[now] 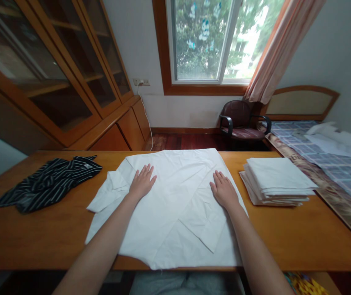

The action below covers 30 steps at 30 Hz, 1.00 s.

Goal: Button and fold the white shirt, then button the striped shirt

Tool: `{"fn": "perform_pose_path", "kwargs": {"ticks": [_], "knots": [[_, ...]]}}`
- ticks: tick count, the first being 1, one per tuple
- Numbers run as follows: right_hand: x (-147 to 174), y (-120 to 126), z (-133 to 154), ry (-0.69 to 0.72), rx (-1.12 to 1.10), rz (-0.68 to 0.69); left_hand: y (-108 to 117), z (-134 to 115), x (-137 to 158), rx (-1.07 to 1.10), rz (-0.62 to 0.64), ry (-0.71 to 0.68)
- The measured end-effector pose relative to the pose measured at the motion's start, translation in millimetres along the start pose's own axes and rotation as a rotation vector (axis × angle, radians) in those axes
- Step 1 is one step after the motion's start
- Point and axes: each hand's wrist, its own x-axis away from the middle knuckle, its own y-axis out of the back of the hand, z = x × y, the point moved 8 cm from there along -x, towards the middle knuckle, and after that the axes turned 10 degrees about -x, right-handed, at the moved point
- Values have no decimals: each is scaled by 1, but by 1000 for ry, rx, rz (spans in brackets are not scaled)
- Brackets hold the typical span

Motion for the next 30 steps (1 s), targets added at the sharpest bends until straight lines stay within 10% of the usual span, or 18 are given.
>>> {"fn": "perform_pose_path", "kwargs": {"ticks": [12,23,30], "knots": [[-3,14,-16,-146,9,-114,10,-3,-1,19,-102,-7],[5,-14,155,274,-194,-33,10,-3,0,34,-150,-29],[8,-17,135,225,-169,8,11,-2,1,66,-183,-46]]}}
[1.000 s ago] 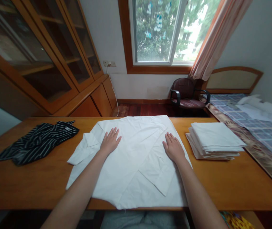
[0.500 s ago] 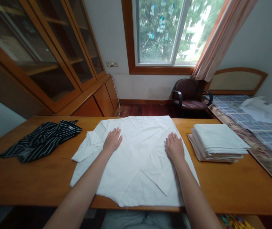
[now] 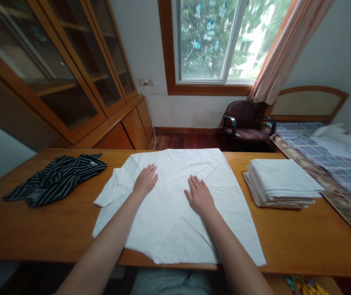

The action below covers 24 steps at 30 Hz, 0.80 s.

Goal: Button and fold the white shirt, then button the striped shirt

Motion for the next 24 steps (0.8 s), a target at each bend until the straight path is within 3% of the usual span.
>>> {"fn": "perform_pose_path", "kwargs": {"ticks": [7,11,14,17,20,24], "knots": [[11,17,-54,-126,64,-14,1,0,-1,67,-25,-22],[14,20,-61,-147,47,-26,17,-5,6,229,-121,-93],[14,21,-61,-145,22,-45,37,3,21,333,-217,-44],[13,22,-61,-132,-13,-76,57,19,43,303,-270,24],[15,27,-62,-104,-73,-133,71,52,70,173,-281,182],[19,40,-63,-70,-170,-262,73,108,106,8,-142,485]]}}
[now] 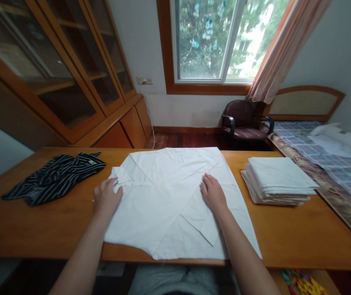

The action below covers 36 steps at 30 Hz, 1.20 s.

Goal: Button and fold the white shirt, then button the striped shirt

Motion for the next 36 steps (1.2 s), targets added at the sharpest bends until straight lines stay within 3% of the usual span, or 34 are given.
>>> {"fn": "perform_pose_path", "kwargs": {"ticks": [3,6,14,18,22,26,30,36], "knots": [[0,7,2,4,-38,-51,-4,37,5,-95,142,149],[0,9,3,-2,-51,-63,-7,58,8,-89,218,218],[0,8,3,4,-28,-52,-21,90,11,271,324,428],[0,8,4,11,-25,-56,-27,92,11,374,307,408],[0,8,4,17,-32,-52,-25,88,6,418,288,352],[0,7,2,10,-32,-47,-3,72,-4,358,246,293],[0,7,3,9,-24,-47,31,43,-13,264,197,206],[0,7,3,2,-18,-42,70,-15,-21,81,133,-42]]}}
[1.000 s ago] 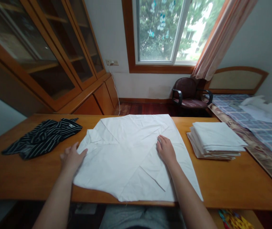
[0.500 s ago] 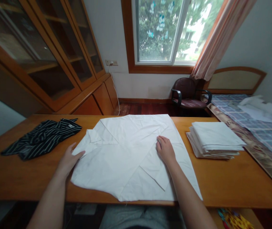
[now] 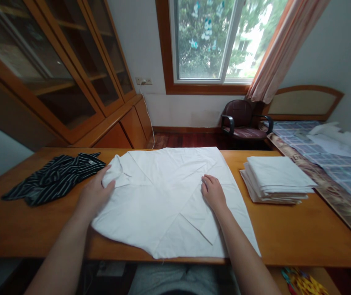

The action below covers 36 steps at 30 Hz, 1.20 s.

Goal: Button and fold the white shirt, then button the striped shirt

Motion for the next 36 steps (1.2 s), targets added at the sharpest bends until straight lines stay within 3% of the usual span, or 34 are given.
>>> {"fn": "perform_pose_path", "kwargs": {"ticks": [5,10,18,22,28,33,36], "knots": [[0,0,1,8,-6,-7,11,-58,5,-78,15,-274],[0,0,0,-8,-12,-4,2,-113,27,-26,77,-534],[1,1,0,-7,-20,-6,-22,-169,89,119,366,-760],[1,1,0,-5,-27,-9,-17,-160,100,205,398,-778],[-1,2,2,-1,-9,-7,-28,-105,96,145,416,-596],[-2,2,34,-7,21,15,-43,-82,124,135,591,-576],[-2,-18,62,-67,-106,169,-50,-79,137,93,629,-573]]}}
